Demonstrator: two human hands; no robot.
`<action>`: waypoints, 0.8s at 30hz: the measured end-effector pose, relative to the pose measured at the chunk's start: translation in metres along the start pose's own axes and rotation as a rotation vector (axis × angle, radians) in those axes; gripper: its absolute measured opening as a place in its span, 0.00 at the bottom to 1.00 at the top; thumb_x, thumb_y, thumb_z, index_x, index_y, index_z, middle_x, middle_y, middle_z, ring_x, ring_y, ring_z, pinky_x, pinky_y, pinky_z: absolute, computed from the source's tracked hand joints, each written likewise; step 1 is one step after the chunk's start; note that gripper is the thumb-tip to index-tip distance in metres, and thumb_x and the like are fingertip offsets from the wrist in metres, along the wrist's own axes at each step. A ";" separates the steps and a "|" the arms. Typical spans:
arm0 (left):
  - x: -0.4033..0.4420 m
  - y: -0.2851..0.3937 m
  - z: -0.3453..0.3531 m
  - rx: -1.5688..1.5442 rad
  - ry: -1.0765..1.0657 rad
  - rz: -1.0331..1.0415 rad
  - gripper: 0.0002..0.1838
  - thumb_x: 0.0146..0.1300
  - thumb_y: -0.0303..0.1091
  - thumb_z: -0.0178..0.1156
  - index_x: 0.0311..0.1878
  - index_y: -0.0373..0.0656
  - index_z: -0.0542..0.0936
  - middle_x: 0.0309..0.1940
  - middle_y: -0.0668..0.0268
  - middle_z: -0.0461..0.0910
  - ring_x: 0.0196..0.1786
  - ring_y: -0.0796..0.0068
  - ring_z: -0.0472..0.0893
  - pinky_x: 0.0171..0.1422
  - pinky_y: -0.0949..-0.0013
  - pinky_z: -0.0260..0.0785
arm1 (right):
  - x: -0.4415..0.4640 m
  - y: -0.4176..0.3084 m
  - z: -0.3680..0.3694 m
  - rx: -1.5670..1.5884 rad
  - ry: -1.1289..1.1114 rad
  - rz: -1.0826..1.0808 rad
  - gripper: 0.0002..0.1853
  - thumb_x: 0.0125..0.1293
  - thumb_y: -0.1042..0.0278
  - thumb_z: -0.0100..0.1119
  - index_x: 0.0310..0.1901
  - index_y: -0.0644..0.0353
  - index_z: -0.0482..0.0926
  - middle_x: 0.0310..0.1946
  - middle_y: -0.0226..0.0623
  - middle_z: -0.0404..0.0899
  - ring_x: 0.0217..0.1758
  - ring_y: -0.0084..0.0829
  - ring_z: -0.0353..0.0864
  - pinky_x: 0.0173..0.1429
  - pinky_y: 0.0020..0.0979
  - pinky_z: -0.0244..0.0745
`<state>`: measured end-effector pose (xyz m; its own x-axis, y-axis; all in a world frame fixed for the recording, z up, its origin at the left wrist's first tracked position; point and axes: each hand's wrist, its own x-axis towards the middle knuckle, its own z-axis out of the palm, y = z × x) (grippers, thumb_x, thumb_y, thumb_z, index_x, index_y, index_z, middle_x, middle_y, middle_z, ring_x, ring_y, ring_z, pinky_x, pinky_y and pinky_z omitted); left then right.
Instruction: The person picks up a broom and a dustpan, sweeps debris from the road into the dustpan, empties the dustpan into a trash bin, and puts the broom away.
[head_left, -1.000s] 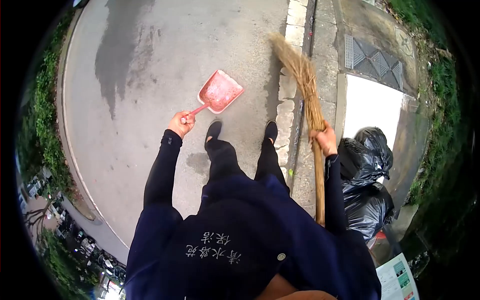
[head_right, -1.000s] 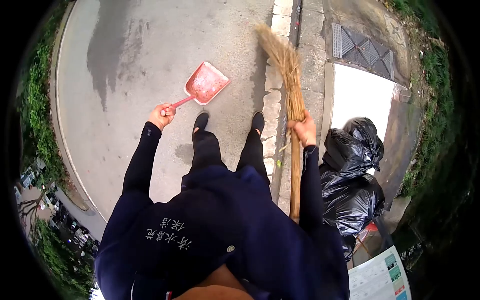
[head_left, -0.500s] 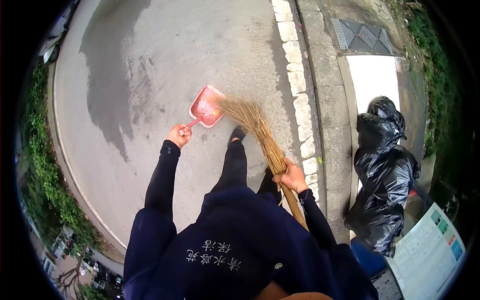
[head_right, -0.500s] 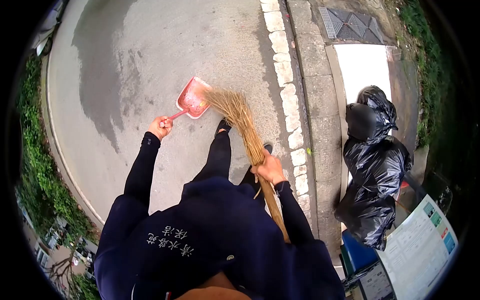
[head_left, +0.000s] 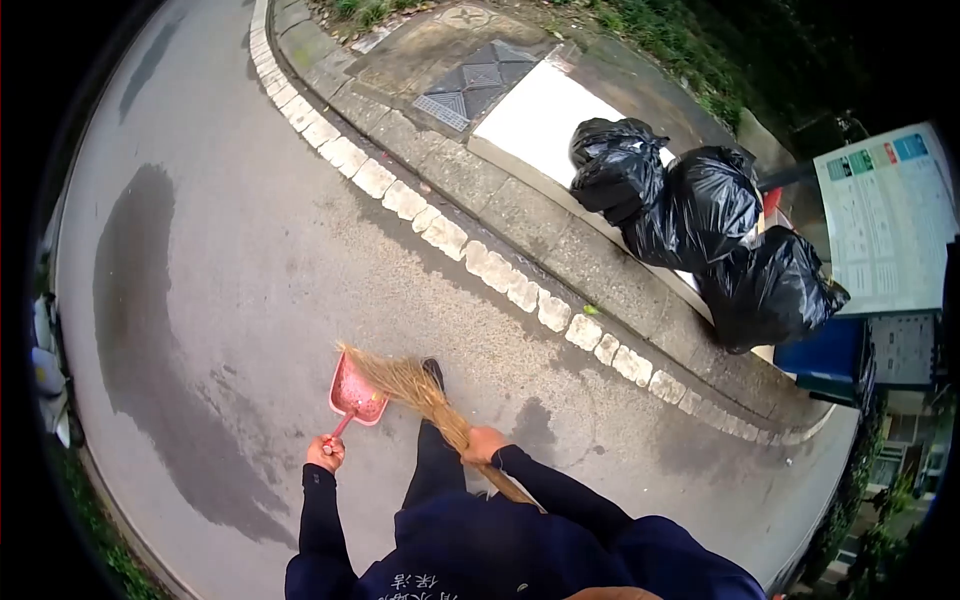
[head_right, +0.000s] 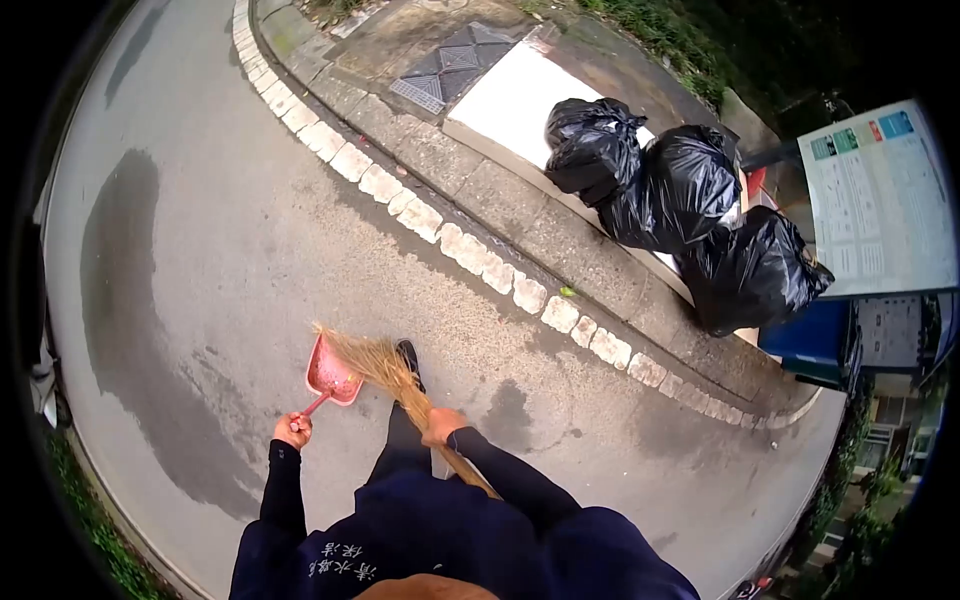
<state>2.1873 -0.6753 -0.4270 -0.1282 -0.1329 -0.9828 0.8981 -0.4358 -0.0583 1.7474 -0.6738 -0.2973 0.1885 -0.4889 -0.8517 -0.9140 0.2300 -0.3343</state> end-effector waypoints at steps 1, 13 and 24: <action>0.000 -0.006 0.003 0.015 0.008 -0.018 0.04 0.63 0.26 0.47 0.31 0.40 0.66 0.17 0.63 0.67 0.17 0.72 0.67 0.19 0.74 0.62 | -0.024 -0.002 0.006 0.012 0.025 -0.027 0.35 0.44 0.56 0.70 0.55 0.64 0.77 0.38 0.55 0.86 0.42 0.55 0.86 0.47 0.49 0.82; -0.077 -0.240 -0.037 0.443 -0.292 -0.166 0.05 0.47 0.20 0.48 0.20 0.40 0.65 0.17 0.65 0.66 0.21 0.73 0.68 0.23 0.73 0.57 | -0.346 0.182 0.216 0.801 0.626 0.286 0.42 0.43 0.57 0.74 0.63 0.58 0.70 0.40 0.54 0.86 0.46 0.56 0.86 0.52 0.48 0.81; -0.092 -0.599 -0.010 1.094 -0.019 -0.305 0.13 0.64 0.25 0.51 0.22 0.48 0.67 0.10 0.75 0.63 0.12 0.79 0.66 0.19 0.76 0.60 | -0.508 0.434 0.471 1.853 1.141 0.577 0.33 0.46 0.69 0.73 0.58 0.58 0.73 0.40 0.39 0.84 0.41 0.36 0.85 0.46 0.39 0.81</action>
<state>1.6651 -0.3929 -0.3036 -0.2934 0.1022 -0.9505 -0.0201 -0.9947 -0.1007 1.4245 0.0709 -0.1998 -0.7320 -0.0719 -0.6776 0.5889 0.4334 -0.6822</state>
